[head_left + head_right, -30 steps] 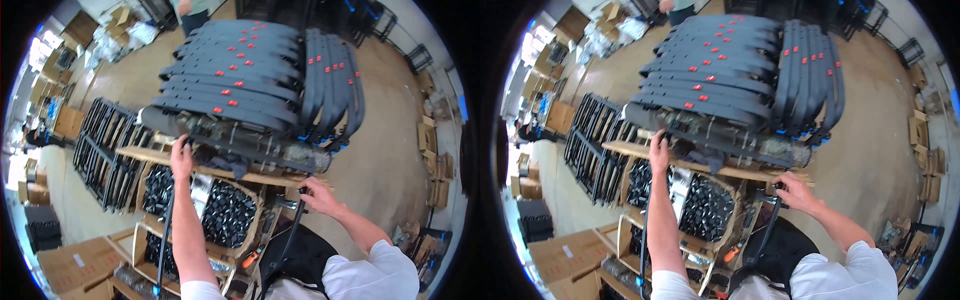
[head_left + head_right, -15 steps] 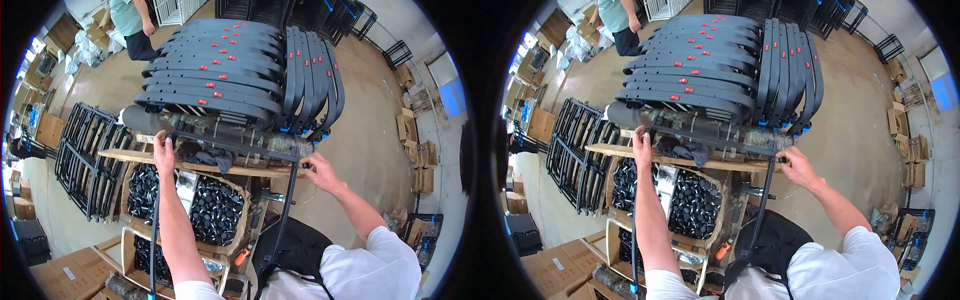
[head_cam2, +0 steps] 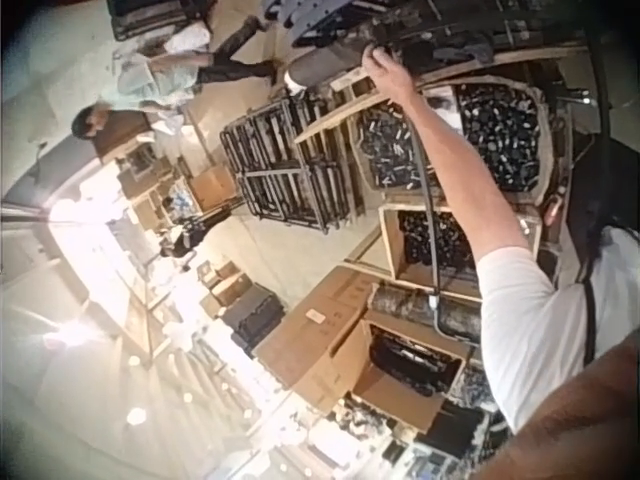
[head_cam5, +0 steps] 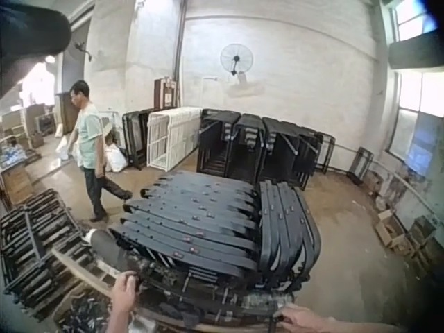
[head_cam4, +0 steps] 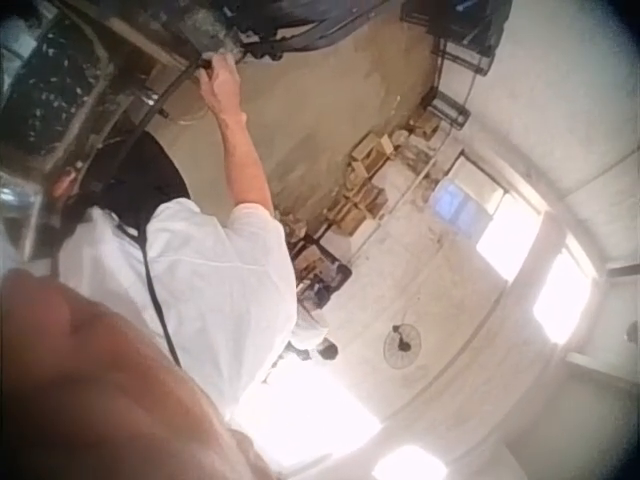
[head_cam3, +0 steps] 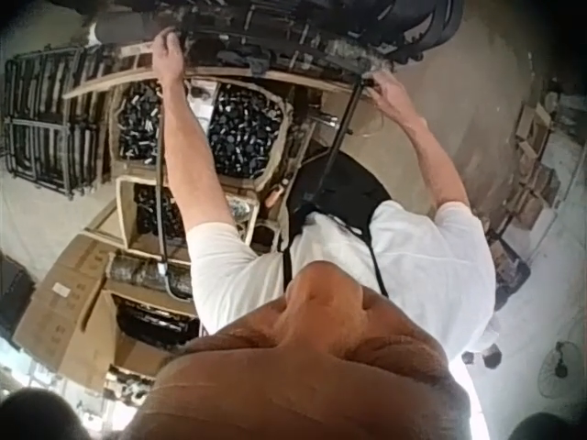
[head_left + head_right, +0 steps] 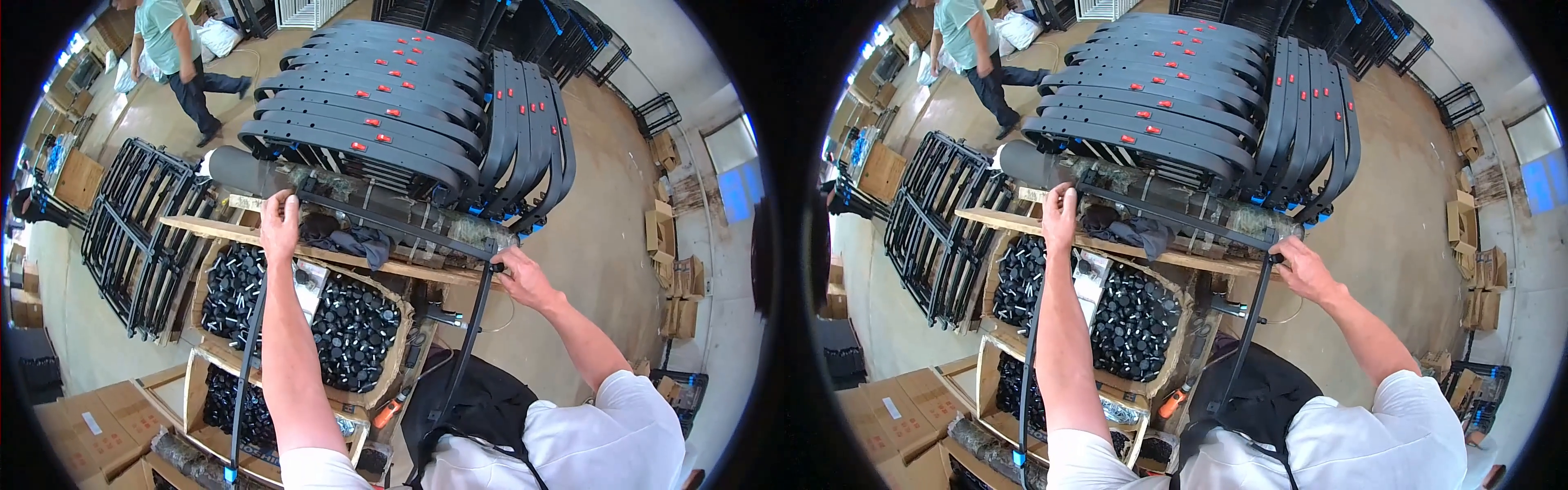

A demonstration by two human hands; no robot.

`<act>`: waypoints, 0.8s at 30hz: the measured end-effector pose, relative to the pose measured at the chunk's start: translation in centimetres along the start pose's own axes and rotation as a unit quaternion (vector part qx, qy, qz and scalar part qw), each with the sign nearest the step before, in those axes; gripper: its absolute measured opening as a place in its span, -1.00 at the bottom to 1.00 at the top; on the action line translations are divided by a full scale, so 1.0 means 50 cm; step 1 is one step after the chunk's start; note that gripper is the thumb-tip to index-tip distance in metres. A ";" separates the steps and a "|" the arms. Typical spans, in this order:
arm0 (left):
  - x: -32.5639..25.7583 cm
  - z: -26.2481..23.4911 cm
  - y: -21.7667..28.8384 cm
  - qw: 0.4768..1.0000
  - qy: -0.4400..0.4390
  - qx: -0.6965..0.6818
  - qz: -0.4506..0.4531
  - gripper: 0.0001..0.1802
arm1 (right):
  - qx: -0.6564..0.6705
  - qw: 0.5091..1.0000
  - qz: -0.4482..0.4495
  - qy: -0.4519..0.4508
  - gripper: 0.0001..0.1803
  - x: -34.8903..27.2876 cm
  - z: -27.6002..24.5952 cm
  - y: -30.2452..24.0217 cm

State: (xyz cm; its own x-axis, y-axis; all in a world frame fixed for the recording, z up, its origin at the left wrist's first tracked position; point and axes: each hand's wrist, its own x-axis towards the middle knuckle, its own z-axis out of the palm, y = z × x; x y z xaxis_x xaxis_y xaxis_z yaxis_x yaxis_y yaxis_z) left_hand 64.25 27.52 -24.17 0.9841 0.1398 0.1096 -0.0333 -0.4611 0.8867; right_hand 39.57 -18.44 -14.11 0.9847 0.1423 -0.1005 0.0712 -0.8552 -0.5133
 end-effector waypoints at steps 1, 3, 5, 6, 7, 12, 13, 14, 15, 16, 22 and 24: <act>-0.005 0.004 0.000 1.000 0.004 0.006 0.010 -0.68 | -0.024 1.000 -0.003 -0.008 -0.66 0.001 0.000 0.001; 0.013 -0.063 -0.073 0.995 0.013 0.020 0.101 -0.69 | -0.024 0.998 -0.046 -0.022 -0.65 0.034 0.025 -0.031; 0.016 -0.040 -0.061 0.992 0.018 0.028 0.125 -0.66 | -0.014 0.999 -0.028 -0.023 -0.64 0.016 -0.014 -0.062; 0.015 -0.026 -0.052 0.993 0.006 0.011 0.115 -0.64 | -0.016 0.999 -0.029 -0.011 -0.66 0.013 -0.018 -0.061; 0.012 -0.018 -0.051 0.996 0.008 -0.003 0.092 -0.63 | -0.015 0.999 -0.031 -0.002 -0.67 0.012 -0.015 -0.060; -0.015 -0.027 0.015 1.000 -0.005 0.000 0.003 -0.70 | -0.111 0.990 0.072 -0.052 -0.65 0.009 -0.006 -0.057; -0.019 -0.038 0.015 1.000 0.003 0.003 0.001 -0.70 | -0.110 0.990 0.064 -0.054 -0.65 0.015 0.003 -0.057; -0.026 -0.038 0.036 0.999 0.002 0.026 -0.022 -0.71 | -0.124 0.989 0.063 -0.049 -0.64 0.017 0.006 -0.051; -0.029 -0.037 0.053 0.998 0.000 0.048 -0.044 -0.71 | -0.139 0.987 0.062 -0.043 -0.63 0.019 0.005 -0.046; -0.026 -0.032 0.057 0.998 0.000 0.043 -0.044 -0.71 | -0.143 0.987 0.063 -0.043 -0.63 0.020 0.003 -0.043; -0.024 -0.036 0.031 0.999 0.024 0.010 -0.018 -0.68 | -0.152 0.979 0.131 -0.024 -0.68 0.045 0.024 -0.069; -0.013 -0.041 0.018 0.998 0.002 0.001 -0.058 -0.69 | -0.178 0.976 0.128 0.000 -0.68 0.050 0.034 -0.057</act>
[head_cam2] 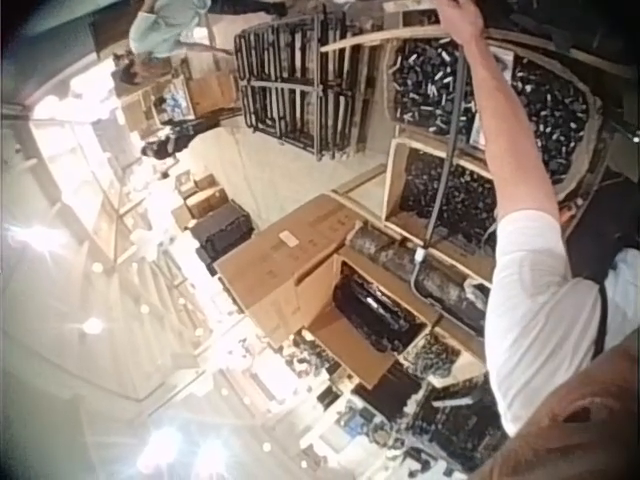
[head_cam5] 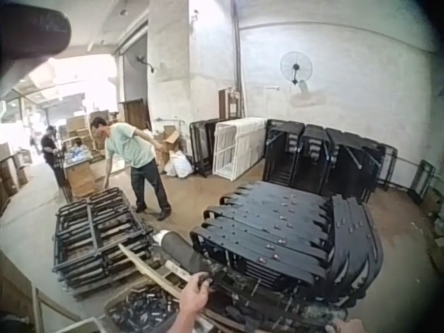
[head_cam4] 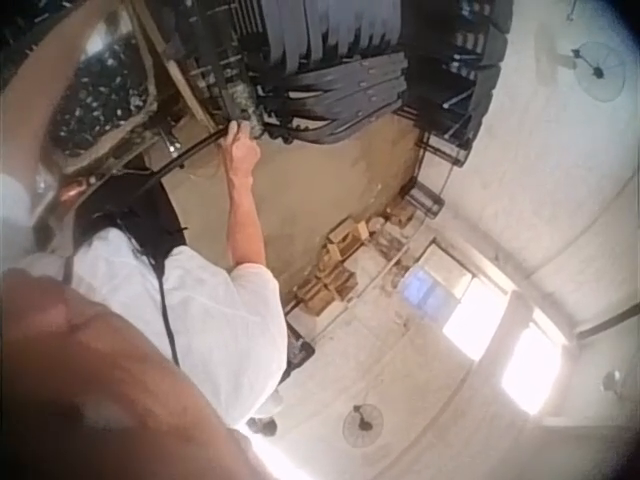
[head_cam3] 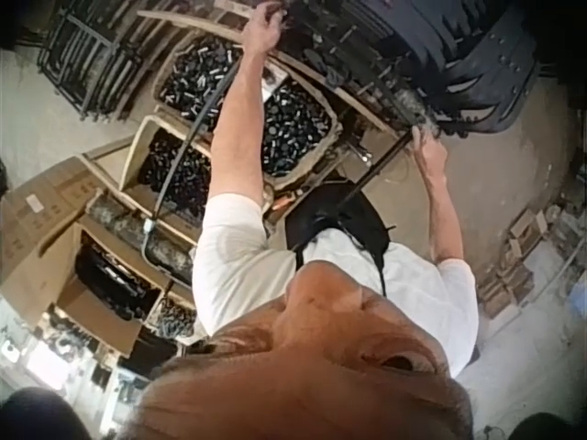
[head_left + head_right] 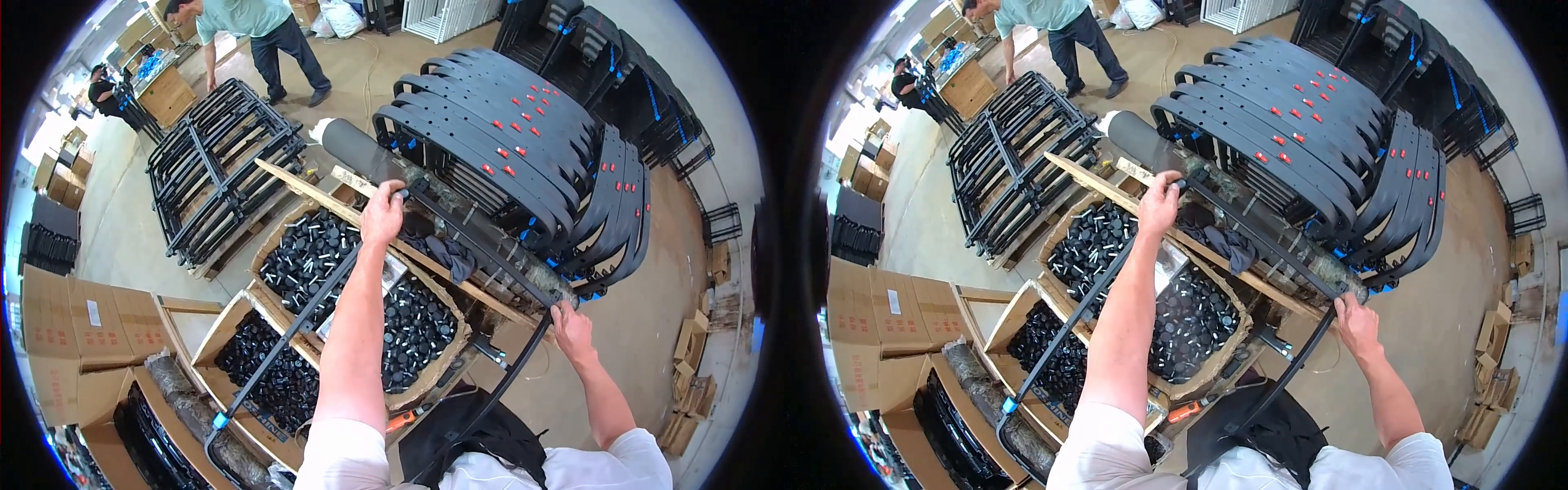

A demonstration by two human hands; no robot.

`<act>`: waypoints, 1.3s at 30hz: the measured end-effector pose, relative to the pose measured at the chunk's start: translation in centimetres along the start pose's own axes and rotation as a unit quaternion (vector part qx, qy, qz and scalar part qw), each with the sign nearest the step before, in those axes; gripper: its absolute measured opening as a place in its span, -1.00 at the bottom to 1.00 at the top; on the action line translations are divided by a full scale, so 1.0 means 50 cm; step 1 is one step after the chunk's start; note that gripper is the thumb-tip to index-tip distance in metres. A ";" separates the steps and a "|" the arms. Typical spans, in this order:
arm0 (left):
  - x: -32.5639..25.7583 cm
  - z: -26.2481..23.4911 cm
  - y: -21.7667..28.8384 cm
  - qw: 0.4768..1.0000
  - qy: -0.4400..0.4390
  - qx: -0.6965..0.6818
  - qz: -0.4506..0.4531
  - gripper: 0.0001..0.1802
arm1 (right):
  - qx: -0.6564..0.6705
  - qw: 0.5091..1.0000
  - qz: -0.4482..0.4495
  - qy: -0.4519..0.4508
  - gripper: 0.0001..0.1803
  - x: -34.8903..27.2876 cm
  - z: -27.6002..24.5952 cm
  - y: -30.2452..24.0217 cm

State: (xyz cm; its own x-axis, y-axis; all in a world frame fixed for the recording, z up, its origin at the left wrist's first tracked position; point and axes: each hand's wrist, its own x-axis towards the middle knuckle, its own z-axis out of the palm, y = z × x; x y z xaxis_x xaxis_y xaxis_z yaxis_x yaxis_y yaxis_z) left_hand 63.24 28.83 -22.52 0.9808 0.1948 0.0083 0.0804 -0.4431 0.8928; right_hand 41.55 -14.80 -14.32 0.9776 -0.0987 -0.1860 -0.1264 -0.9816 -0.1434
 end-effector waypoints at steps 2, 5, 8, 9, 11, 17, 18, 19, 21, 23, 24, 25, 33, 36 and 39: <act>0.001 -0.001 -0.010 1.000 0.007 -0.002 0.029 -0.72 | -0.001 1.000 -0.003 -0.011 -0.65 -0.001 0.009 0.009; -0.018 0.013 0.029 0.998 0.025 0.046 0.043 -0.67 | -0.009 0.999 0.009 -0.037 -0.57 -0.013 -0.008 0.013; -0.018 -0.011 0.009 0.996 0.018 0.036 0.074 -0.69 | -0.002 0.998 0.003 -0.065 -0.45 -0.011 -0.021 -0.009; -0.019 -0.015 0.004 0.995 0.024 0.049 0.083 -0.69 | -0.011 0.996 0.007 -0.093 -0.45 -0.012 -0.031 -0.020; -0.025 -0.012 0.010 0.999 0.020 0.017 0.041 -0.69 | -0.029 0.992 0.017 -0.126 -0.43 -0.016 -0.052 -0.037; -0.030 -0.012 0.054 0.999 -0.010 0.042 -0.007 -0.66 | -0.081 0.992 -0.042 -0.092 -0.47 -0.004 -0.025 0.037; -0.028 -0.011 0.047 0.999 0.002 0.047 0.009 -0.67 | -0.126 0.987 -0.047 -0.093 -0.41 0.000 -0.026 0.039; -0.027 -0.014 0.039 0.999 0.012 0.044 0.027 -0.68 | -0.114 0.990 -0.046 -0.073 -0.32 0.003 -0.020 0.034; -0.027 -0.018 0.022 0.997 0.022 0.037 0.061 -0.69 | -0.136 0.988 -0.032 -0.068 -0.33 0.014 -0.008 0.026; -0.027 -0.014 0.009 0.997 0.041 0.002 0.058 -0.69 | -0.141 0.989 -0.011 -0.042 -0.45 0.012 -0.005 0.008; -0.026 -0.011 0.006 0.998 0.046 -0.022 0.034 -0.70 | -0.145 0.989 -0.008 -0.039 -0.45 0.010 -0.003 0.004; -0.024 -0.007 0.003 0.999 0.048 -0.006 0.022 -0.71 | -0.084 0.996 -0.038 -0.012 -0.50 0.009 0.002 0.003; -0.038 -0.005 0.012 0.999 0.011 0.029 0.035 -0.71 | -0.208 0.968 -0.089 -0.111 -0.39 -0.060 -0.008 0.030; -0.028 -0.009 -0.036 0.995 0.045 -0.009 0.085 -0.65 | -0.217 0.963 -0.078 -0.136 -0.32 -0.048 -0.044 -0.004; -0.010 0.011 -0.006 0.999 0.015 0.017 0.048 -0.62 | -0.222 0.957 -0.141 -0.120 -0.46 -0.025 -0.032 0.041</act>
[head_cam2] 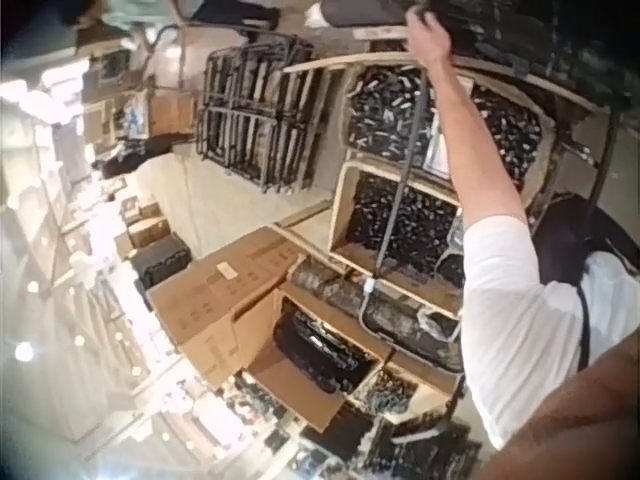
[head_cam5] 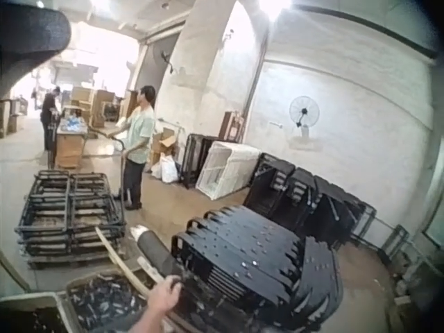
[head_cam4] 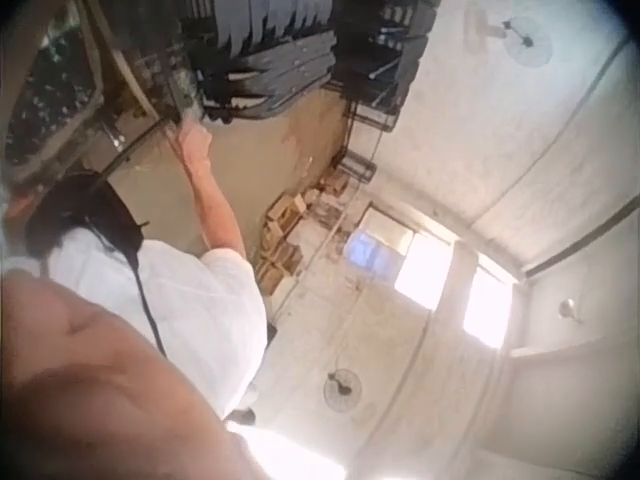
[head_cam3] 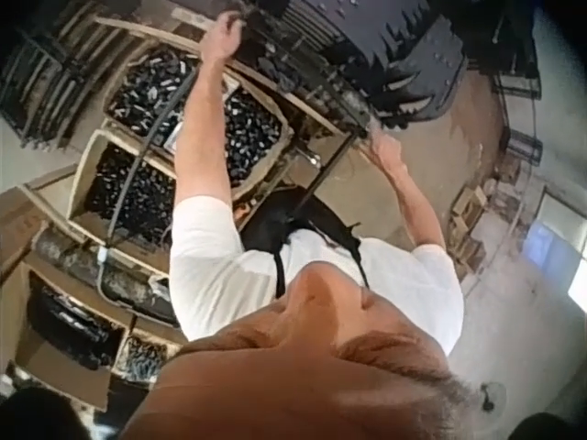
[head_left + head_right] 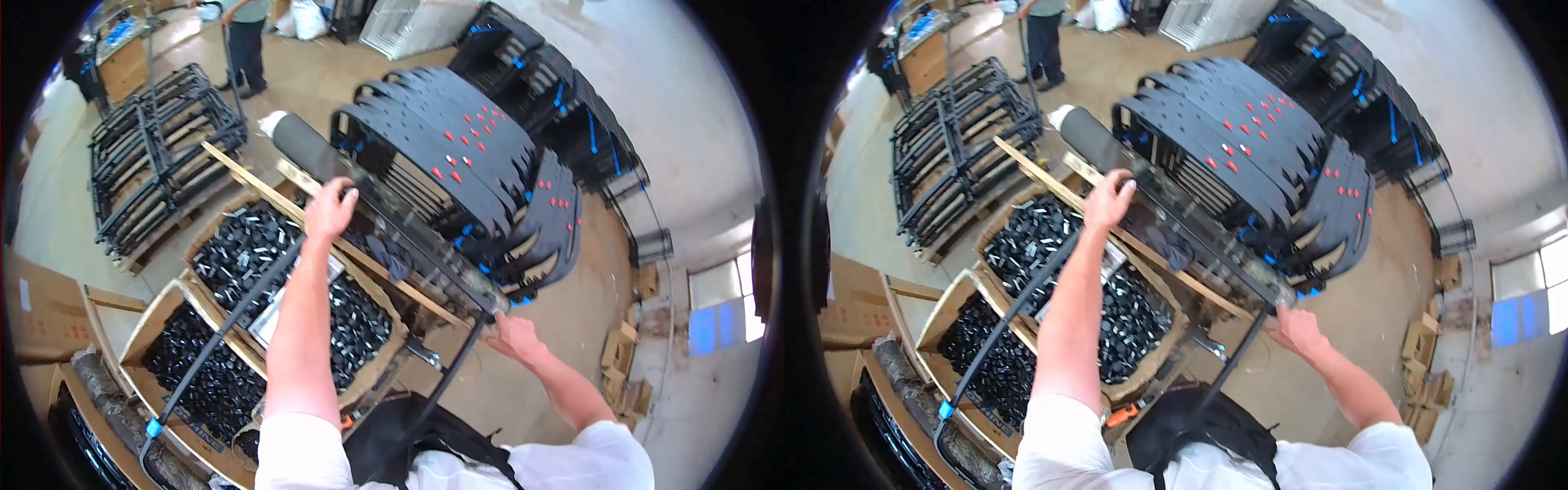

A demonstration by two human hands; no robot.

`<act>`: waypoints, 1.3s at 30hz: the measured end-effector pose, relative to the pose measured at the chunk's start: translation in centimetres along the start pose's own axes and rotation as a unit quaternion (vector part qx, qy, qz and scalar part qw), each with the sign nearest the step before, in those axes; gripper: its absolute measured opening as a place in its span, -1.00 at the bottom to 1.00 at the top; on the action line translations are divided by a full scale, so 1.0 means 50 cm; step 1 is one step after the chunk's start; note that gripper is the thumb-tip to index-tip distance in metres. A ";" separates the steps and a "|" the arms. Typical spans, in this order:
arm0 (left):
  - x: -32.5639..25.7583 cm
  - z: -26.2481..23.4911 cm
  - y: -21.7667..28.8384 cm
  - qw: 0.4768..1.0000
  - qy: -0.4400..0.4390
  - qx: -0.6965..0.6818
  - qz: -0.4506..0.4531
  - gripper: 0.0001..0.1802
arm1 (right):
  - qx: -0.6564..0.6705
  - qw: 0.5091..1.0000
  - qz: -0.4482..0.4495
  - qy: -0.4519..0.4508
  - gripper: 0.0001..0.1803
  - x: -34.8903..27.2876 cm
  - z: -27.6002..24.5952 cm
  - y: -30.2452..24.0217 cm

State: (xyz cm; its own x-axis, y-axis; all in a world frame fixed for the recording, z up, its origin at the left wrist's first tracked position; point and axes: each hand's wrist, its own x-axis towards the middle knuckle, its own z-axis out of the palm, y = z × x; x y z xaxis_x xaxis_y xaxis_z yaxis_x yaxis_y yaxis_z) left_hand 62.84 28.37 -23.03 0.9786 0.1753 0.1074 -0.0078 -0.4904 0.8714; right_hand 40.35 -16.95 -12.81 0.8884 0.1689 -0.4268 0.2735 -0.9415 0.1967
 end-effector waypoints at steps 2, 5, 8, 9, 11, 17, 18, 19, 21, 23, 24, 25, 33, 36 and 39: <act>0.001 0.000 0.014 0.999 0.000 0.033 0.017 -0.63 | -0.078 0.993 0.009 -0.093 -0.62 0.000 0.008 0.028; 0.009 -0.002 -0.001 0.997 0.025 0.063 0.033 -0.66 | -0.040 0.999 -0.002 -0.009 -0.73 0.019 -0.011 0.009; 0.008 -0.009 -0.016 0.998 0.017 0.040 0.040 -0.63 | -0.039 0.999 -0.006 0.007 -0.76 0.020 0.002 0.010; 0.006 -0.015 -0.016 0.999 0.013 0.026 0.023 -0.61 | -0.075 0.997 -0.020 -0.004 -0.76 0.030 -0.003 0.007; 0.001 0.005 -0.014 1.000 0.004 -0.006 -0.030 -0.61 | -0.008 0.999 -0.002 0.049 -0.75 0.010 0.004 0.001; -0.011 -0.003 0.003 0.999 0.010 0.040 -0.031 -0.66 | -0.028 0.999 0.012 0.022 -0.80 0.016 0.001 -0.007; -0.005 -0.003 0.008 0.999 -0.002 0.040 -0.023 -0.67 | -0.071 0.997 0.001 -0.023 -0.79 0.019 0.008 0.004; -0.003 0.001 0.012 0.999 -0.015 0.039 -0.014 -0.68 | -0.114 0.991 -0.009 -0.068 -0.76 0.017 0.013 0.014; 0.000 -0.009 -0.027 0.998 0.018 0.045 0.040 -0.67 | -0.070 0.996 -0.018 -0.048 -0.70 0.019 -0.009 -0.004; 0.017 -0.005 -0.020 0.997 0.033 0.021 0.061 -0.66 | -0.029 0.999 -0.022 -0.032 -0.64 0.025 -0.017 -0.012; 0.020 -0.001 -0.014 0.999 0.029 0.013 0.036 -0.62 | 0.007 0.999 -0.028 0.024 -0.60 0.027 -0.015 -0.015; 0.014 -0.001 -0.009 0.999 0.030 0.017 0.036 -0.62 | 0.043 0.995 -0.035 0.081 -0.55 0.028 -0.013 -0.020; -0.004 -0.010 0.055 0.986 -0.031 0.142 -0.076 -0.05 | 0.081 0.992 0.064 0.071 -0.50 0.036 0.035 -0.048; 0.008 -0.022 0.045 0.989 0.023 0.139 -0.032 0.06 | 0.091 0.991 0.073 0.069 -0.49 0.041 0.042 -0.059; 0.032 -0.057 0.068 0.952 -0.062 0.299 0.028 -0.15 | 0.077 0.992 0.080 0.064 -0.50 0.031 0.052 -0.010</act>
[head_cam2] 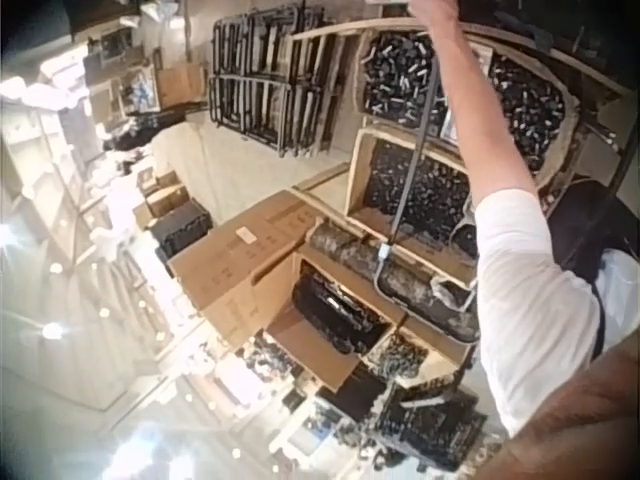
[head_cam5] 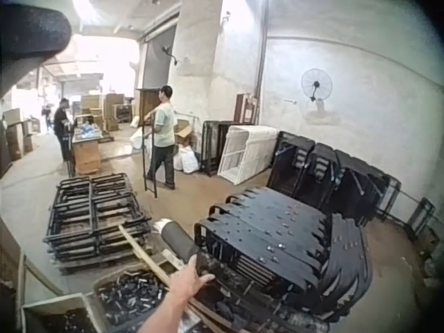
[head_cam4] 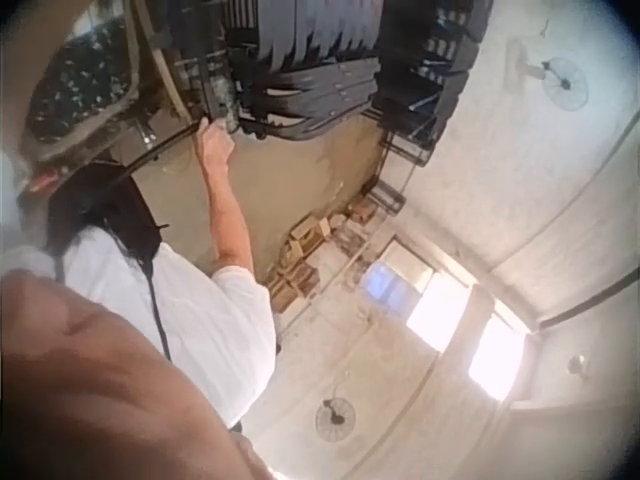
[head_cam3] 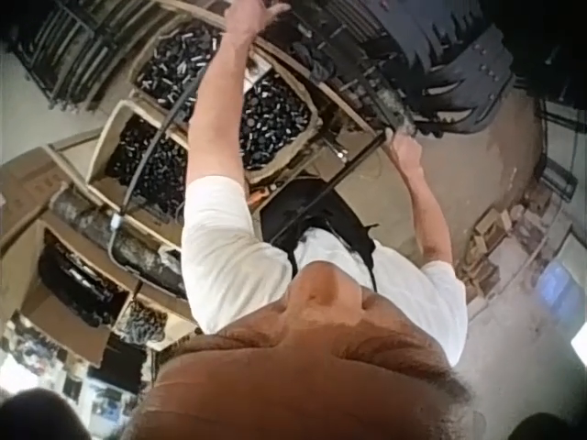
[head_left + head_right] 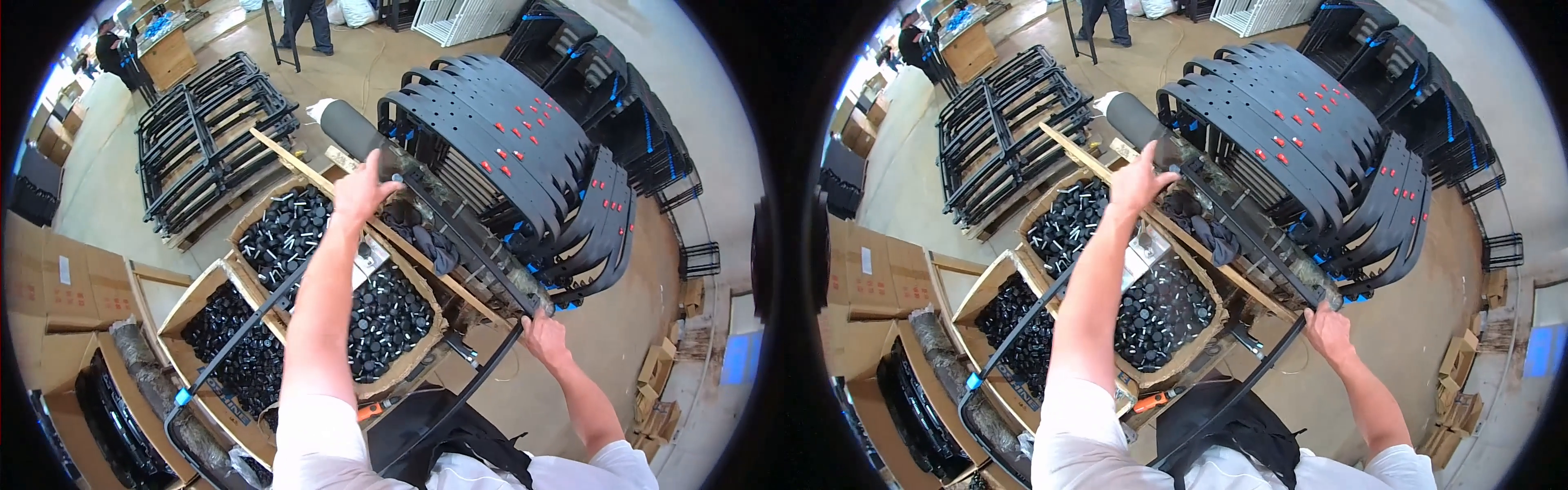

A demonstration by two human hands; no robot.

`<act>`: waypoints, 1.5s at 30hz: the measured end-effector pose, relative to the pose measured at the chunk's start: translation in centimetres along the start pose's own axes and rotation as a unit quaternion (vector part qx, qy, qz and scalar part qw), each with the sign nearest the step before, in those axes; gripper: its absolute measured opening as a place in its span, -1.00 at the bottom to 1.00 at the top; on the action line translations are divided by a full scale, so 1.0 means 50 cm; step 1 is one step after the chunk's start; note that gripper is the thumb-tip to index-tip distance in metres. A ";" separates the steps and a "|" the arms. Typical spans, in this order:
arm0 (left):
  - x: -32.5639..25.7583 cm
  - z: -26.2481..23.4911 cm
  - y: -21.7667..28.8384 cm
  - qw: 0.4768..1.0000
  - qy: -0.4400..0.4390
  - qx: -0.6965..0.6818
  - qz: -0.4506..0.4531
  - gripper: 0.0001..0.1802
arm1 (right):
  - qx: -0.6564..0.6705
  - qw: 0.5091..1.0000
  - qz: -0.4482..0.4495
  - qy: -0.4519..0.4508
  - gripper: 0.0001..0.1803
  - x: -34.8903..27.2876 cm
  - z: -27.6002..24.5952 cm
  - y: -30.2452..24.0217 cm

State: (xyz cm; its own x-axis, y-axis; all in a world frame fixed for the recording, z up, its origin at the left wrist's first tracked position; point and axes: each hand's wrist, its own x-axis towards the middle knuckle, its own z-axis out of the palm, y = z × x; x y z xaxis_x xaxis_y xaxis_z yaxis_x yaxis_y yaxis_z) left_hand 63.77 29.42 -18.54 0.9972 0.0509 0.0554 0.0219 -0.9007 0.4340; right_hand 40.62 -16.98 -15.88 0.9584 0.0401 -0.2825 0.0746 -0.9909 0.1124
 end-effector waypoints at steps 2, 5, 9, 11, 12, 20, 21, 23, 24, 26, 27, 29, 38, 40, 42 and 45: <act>-0.018 -0.034 -0.173 0.991 0.107 0.005 -0.077 -0.49 | 0.019 0.999 -0.019 0.020 -0.51 -0.001 -0.015 -0.036; -0.031 -0.069 -0.244 0.945 0.285 0.102 -0.125 -0.48 | 0.028 0.999 -0.030 0.032 -0.50 0.007 -0.001 -0.034; 0.012 -0.013 -0.062 0.965 0.247 0.029 0.078 -0.27 | 0.034 0.999 -0.030 0.028 -0.53 0.008 -0.012 -0.031; 0.012 0.011 0.030 0.990 0.123 0.048 0.055 -0.08 | 0.032 0.999 -0.033 0.028 -0.54 0.005 -0.010 -0.016; 0.009 0.018 0.033 0.988 0.123 0.043 0.086 -0.06 | 0.042 0.998 -0.033 0.033 -0.55 0.002 0.000 -0.010; -0.014 -0.056 -0.157 0.979 0.092 0.133 -0.125 -0.46 | 0.079 0.993 -0.052 0.074 -0.56 0.002 0.008 -0.011; -0.005 -0.049 -0.095 0.987 0.042 0.125 -0.089 -0.36 | 0.078 0.993 -0.052 0.072 -0.55 0.001 0.011 0.002; 0.020 -0.036 0.005 0.988 -0.035 0.142 -0.039 -0.23 | 0.079 0.993 -0.058 0.067 -0.55 -0.001 0.011 0.007; 0.032 -0.032 0.043 0.988 -0.071 0.135 -0.021 -0.18 | 0.069 0.994 -0.054 0.061 -0.55 0.000 0.008 0.013; 0.061 -0.024 0.067 0.981 -0.115 0.152 -0.020 -0.22 | 0.058 0.995 -0.056 0.053 -0.54 0.005 0.003 0.018; 0.069 -0.017 0.051 0.978 -0.117 0.171 0.025 -0.27 | 0.077 0.995 -0.056 0.040 -0.53 0.008 0.003 0.010; 0.078 -0.005 0.022 0.971 -0.125 0.190 0.067 -0.32 | 0.097 0.993 -0.057 0.022 -0.52 0.010 0.005 0.000; 0.037 -0.011 -0.062 0.997 -0.034 -0.061 0.016 -0.60 | 0.101 0.994 -0.022 0.022 -0.50 0.007 0.007 0.020; -0.011 -0.043 -0.218 0.997 -0.011 -0.021 -0.074 -0.67 | 0.122 0.992 -0.025 0.004 -0.53 0.009 -0.018 -0.012; -0.052 -0.041 -0.302 0.995 -0.031 0.021 -0.090 -0.67 | 0.121 0.992 -0.025 0.003 -0.53 0.005 -0.020 -0.004; -0.100 -0.014 -0.363 0.987 -0.063 0.045 -0.141 -0.60 | 0.118 0.993 -0.028 0.002 -0.54 0.006 -0.007 0.007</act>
State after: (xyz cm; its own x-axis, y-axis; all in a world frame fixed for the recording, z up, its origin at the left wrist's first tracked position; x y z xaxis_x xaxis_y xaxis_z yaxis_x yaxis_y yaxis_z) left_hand 58.34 45.80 -26.08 0.9516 0.2558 -0.1706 0.3001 -0.8937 0.3336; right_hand 41.03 -17.25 -15.58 0.9554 0.0966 -0.2789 0.0620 -0.9895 -0.1303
